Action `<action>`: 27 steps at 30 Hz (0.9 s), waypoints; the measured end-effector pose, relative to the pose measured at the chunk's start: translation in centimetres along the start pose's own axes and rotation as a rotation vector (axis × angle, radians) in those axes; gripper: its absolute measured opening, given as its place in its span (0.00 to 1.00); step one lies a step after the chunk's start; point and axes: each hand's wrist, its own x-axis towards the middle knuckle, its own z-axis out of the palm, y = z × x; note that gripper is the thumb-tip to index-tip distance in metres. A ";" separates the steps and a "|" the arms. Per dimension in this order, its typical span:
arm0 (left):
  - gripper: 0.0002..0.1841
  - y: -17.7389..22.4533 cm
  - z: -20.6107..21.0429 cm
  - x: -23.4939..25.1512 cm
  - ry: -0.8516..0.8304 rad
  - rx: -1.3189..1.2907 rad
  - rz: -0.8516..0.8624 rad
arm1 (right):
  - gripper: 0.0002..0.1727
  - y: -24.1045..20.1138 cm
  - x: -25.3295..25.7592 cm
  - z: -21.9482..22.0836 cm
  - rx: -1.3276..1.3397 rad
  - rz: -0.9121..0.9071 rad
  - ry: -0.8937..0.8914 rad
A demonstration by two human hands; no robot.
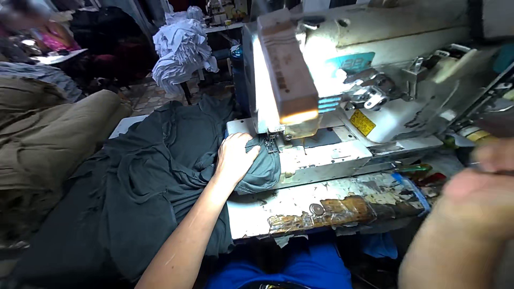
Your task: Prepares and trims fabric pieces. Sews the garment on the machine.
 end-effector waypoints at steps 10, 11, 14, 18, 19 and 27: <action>0.15 1.7 0.0 0.3 -0.138 0.377 0.169 | 0.42 0.0 -9.7 0.0 0.041 0.236 -0.449; 0.15 1.3 0.1 0.5 -0.127 0.391 0.219 | 0.39 0.1 -9.8 -0.1 0.013 0.204 -0.469; 0.14 -1.5 0.5 3.1 -0.074 0.389 0.212 | 0.26 0.7 -9.7 0.3 -0.061 0.069 -0.549; 0.24 -4.9 -0.4 7.7 -0.009 0.330 -0.091 | 0.19 0.7 -9.2 1.5 -0.089 -0.091 -0.685; 0.20 -4.7 -1.4 7.6 0.006 0.210 -0.181 | 0.18 0.5 -9.3 1.6 -0.104 -0.131 -0.717; 0.15 0.6 -5.3 -4.7 0.156 -1.120 -0.710 | 0.17 1.5 -11.5 5.6 -0.770 -0.488 -0.911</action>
